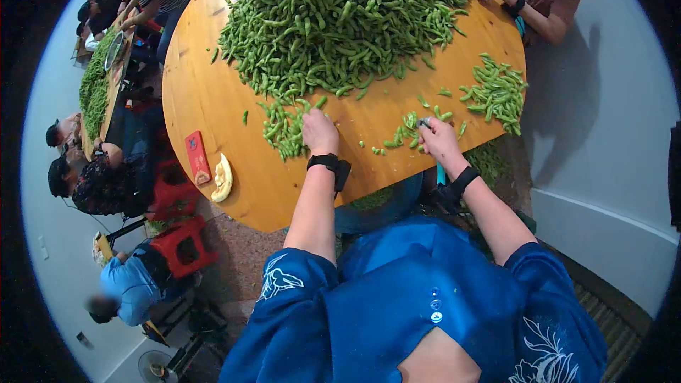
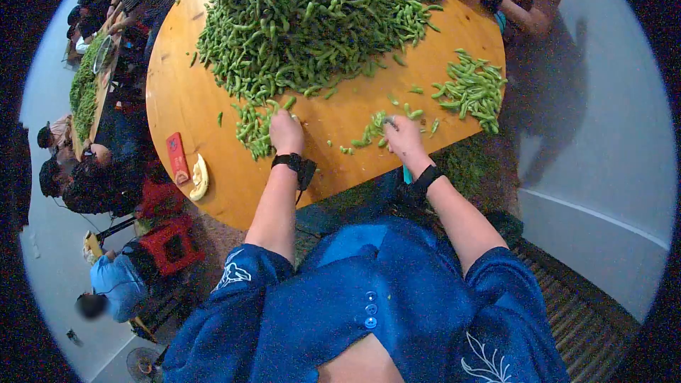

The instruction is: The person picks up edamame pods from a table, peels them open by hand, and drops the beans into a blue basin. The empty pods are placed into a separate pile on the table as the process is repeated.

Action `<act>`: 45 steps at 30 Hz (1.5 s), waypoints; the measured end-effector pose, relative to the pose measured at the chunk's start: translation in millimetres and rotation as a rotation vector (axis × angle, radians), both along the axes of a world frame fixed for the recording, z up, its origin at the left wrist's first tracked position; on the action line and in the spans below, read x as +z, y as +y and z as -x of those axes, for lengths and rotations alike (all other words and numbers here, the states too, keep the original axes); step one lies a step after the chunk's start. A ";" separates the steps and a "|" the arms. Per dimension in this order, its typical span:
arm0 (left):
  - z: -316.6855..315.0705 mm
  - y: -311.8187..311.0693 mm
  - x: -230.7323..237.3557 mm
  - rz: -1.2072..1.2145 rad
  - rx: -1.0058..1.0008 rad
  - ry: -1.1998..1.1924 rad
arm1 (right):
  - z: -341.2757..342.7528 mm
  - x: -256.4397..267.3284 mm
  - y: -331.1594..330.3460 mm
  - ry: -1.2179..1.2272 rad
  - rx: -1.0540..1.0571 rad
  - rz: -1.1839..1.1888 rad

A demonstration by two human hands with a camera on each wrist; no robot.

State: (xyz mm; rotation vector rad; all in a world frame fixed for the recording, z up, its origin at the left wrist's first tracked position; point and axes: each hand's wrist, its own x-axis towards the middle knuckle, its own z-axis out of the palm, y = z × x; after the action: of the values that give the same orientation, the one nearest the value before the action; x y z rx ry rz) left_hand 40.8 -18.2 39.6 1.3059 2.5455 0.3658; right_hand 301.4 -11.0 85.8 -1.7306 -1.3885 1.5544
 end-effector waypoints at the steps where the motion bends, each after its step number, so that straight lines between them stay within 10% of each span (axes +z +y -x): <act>1: -1.1 -2.2 3.5 -0.020 -0.011 0.012 | 2.1 3.5 -2.1 0.000 -0.005 0.000; 6: -5.2 -23.9 14.7 -0.273 -0.212 -0.212 | 30.1 26.1 -1.8 0.211 0.148 0.053; 8: -26.1 -37.2 50.3 -0.292 -0.095 -0.857 | 46.2 55.9 -1.4 0.143 0.198 0.114; 13: -51.2 -63.2 69.0 -0.343 -0.126 -1.182 | 60.0 60.3 -6.1 0.285 0.338 0.208; 30: -57.3 -94.6 76.8 -0.509 -0.346 -0.766 | 63.1 69.6 -37.1 0.311 0.288 0.298; 45: -42.4 -79.2 65.3 -0.266 -0.048 -1.610 | 65.6 56.6 -19.8 0.289 0.301 0.329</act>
State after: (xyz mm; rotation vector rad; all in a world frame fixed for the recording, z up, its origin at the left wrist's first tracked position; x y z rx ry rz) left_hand 83.2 -97.3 104.9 0.5667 1.0902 1.1512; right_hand 235.8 -30.8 142.4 -1.4319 -1.3473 2.2045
